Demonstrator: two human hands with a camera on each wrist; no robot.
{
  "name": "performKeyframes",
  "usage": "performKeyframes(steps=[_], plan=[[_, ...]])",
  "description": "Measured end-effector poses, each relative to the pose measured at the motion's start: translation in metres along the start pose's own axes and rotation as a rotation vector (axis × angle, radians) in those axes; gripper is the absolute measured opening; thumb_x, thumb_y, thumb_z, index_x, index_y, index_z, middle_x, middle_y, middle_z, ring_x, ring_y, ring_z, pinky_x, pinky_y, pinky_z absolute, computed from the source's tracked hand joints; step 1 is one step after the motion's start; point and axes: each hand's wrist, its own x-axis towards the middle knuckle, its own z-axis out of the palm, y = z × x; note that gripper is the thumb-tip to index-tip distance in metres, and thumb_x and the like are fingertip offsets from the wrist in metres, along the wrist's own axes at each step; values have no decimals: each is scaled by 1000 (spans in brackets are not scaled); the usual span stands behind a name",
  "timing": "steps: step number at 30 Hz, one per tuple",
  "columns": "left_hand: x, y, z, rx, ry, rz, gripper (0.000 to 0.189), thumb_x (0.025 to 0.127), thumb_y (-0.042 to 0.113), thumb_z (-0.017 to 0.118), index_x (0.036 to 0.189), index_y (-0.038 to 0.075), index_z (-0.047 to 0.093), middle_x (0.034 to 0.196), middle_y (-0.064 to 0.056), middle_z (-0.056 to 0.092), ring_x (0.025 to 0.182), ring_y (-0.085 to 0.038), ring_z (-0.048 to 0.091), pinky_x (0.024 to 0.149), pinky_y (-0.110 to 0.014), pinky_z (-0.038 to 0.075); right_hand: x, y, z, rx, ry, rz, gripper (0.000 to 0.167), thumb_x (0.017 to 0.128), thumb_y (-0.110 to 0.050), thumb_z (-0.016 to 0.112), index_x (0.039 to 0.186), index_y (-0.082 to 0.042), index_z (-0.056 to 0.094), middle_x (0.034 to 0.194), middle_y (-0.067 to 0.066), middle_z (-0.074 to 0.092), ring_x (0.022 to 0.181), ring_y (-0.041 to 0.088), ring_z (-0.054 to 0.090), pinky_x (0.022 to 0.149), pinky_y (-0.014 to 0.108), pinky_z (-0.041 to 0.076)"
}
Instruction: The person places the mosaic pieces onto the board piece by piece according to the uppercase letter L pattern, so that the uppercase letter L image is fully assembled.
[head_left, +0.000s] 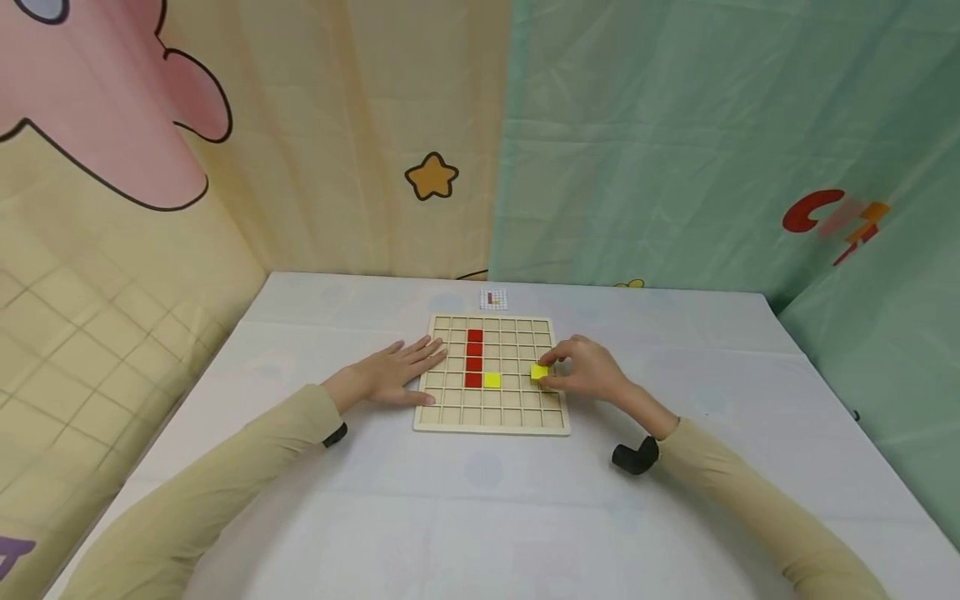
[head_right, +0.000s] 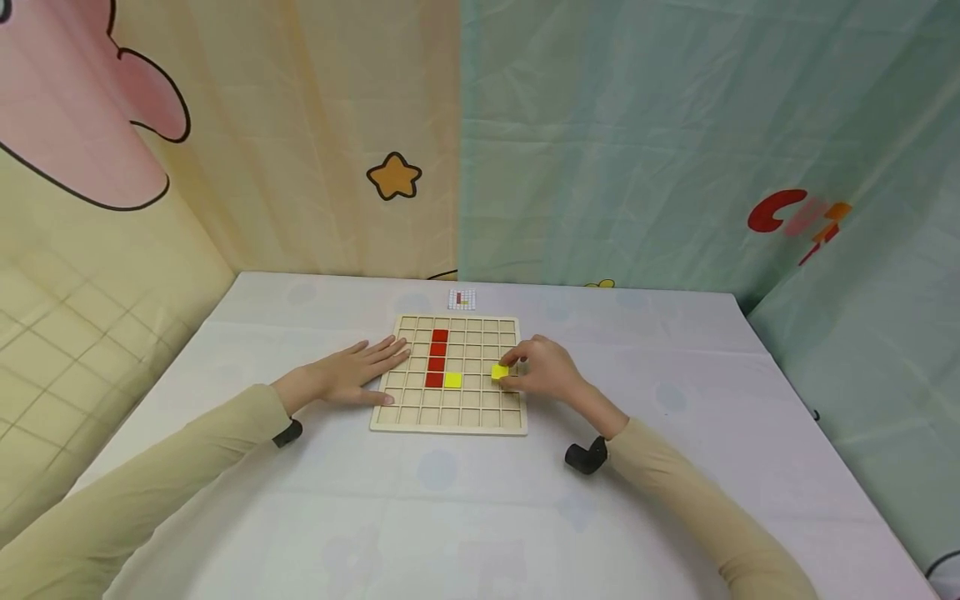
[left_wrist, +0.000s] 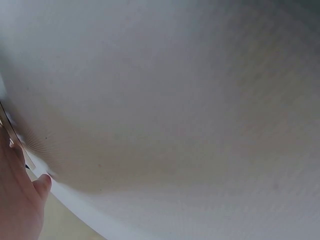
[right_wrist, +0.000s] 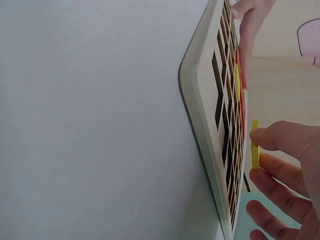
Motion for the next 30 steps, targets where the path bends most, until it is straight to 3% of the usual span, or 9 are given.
performKeyframes(steps=[18, 23, 30], plan=[[-1, 0, -3, -4, -17, -3, 86, 93, 62, 42, 156, 16, 7, 164, -7, 2, 151, -29, 3, 118, -57, 10, 22, -17, 23, 44, -38, -76, 23, 78, -29, 79, 95, -14, 78, 94, -3, 75, 81, 11, 57, 68, 25, 45], [0, -1, -2, -6, 6, 13, 86, 93, 61, 44, 156, 15, 9, 164, -8, 5, 151, -29, 5, 118, -57, 11, 24, -19, 25, 49, -69, -40, 25, 78, -29, 79, 97, -13, 78, 96, -2, 75, 81, 11, 53, 68, 24, 43], [0, 1, -2, -6, -18, -8, 86, 93, 63, 42, 156, 17, 7, 164, -5, 2, 151, -27, 2, 119, -57, 9, 23, -18, 27, 57, -71, -46, 23, 77, -28, 79, 95, -13, 78, 92, -3, 74, 81, 11, 51, 67, 24, 41]])
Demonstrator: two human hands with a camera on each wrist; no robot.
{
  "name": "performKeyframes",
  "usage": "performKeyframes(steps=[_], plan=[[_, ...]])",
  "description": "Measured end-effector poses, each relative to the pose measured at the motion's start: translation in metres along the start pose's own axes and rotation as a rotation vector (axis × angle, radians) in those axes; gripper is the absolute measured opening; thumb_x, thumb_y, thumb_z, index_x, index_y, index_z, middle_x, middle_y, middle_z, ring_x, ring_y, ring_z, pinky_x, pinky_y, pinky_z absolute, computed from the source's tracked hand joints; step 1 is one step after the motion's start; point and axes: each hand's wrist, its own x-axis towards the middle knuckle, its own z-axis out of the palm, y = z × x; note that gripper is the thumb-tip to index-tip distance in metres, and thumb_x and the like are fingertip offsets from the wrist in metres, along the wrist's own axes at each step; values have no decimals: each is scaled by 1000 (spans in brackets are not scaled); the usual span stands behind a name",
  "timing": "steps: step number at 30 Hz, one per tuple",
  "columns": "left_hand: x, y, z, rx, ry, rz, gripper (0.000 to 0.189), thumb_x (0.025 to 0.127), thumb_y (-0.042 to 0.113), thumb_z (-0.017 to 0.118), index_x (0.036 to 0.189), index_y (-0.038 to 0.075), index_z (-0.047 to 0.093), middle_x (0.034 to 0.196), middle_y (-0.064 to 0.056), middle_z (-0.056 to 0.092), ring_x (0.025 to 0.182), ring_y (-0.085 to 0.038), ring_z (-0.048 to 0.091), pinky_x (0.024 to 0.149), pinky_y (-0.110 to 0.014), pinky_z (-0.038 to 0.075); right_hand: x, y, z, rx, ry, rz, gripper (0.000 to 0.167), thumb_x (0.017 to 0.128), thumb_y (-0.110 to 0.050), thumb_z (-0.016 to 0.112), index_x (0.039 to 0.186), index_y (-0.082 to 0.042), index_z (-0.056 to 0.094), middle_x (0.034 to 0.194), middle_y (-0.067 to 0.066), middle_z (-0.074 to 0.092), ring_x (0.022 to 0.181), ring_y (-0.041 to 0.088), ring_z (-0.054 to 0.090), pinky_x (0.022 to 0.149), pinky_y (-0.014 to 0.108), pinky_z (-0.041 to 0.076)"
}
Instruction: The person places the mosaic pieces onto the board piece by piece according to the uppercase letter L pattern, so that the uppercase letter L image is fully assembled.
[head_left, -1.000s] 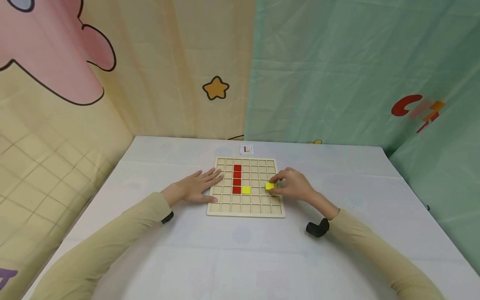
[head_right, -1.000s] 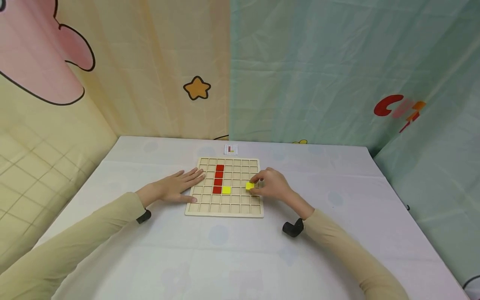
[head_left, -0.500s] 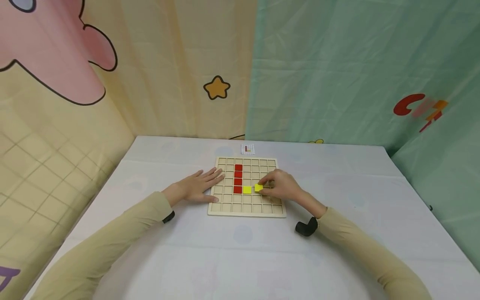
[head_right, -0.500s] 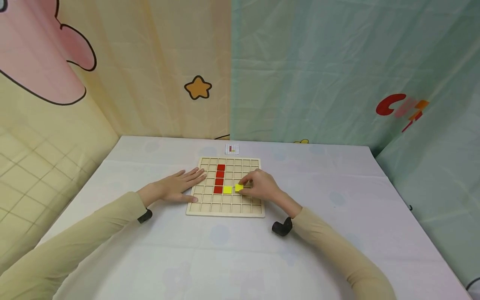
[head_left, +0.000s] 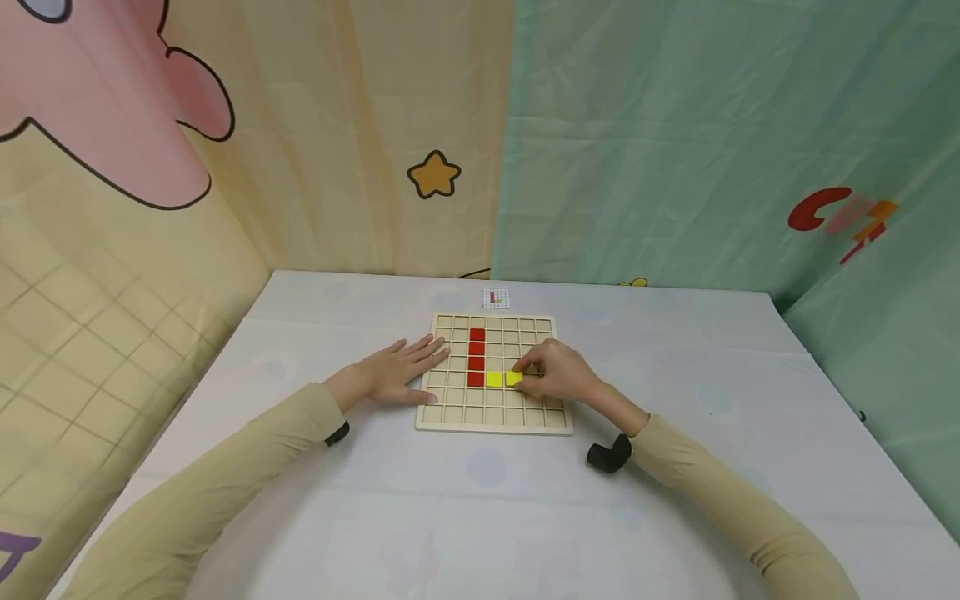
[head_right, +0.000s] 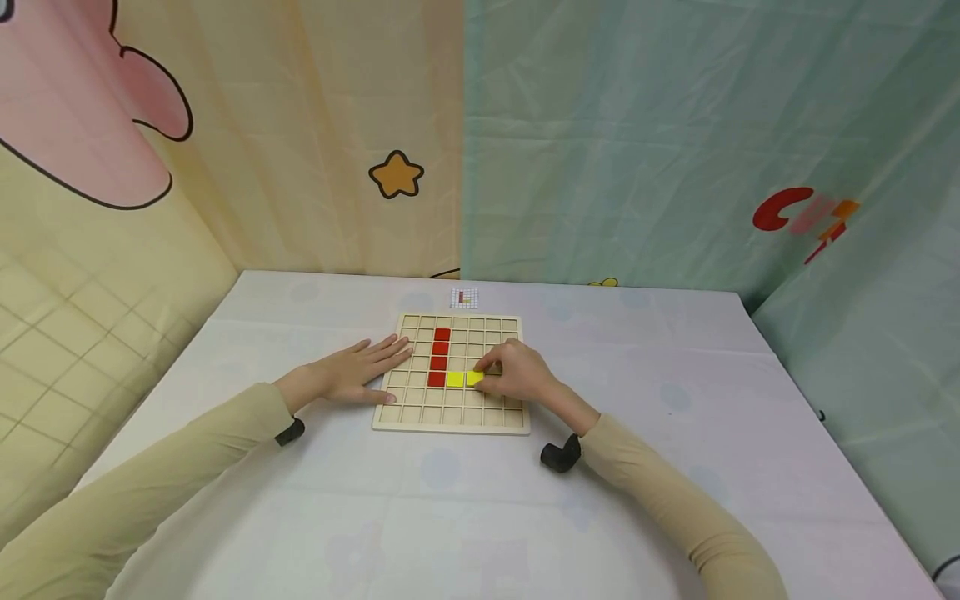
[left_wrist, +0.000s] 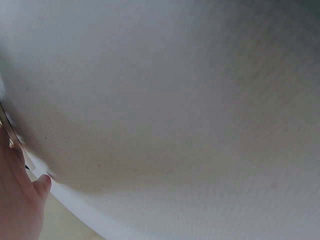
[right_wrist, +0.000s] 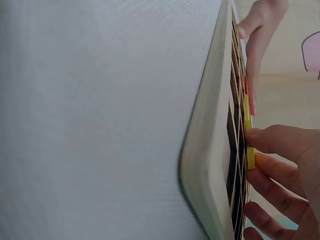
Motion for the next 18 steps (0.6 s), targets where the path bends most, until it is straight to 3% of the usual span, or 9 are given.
performKeyframes(steps=[18], plan=[[-1, 1, -1, 10, -13, -8, 86, 93, 64, 41, 156, 17, 6, 164, -5, 2, 151, -27, 2, 119, -57, 10, 0, 0, 1, -4, 1, -17, 24, 77, -30, 80, 95, -14, 78, 92, -4, 74, 81, 12, 48, 68, 25, 40]])
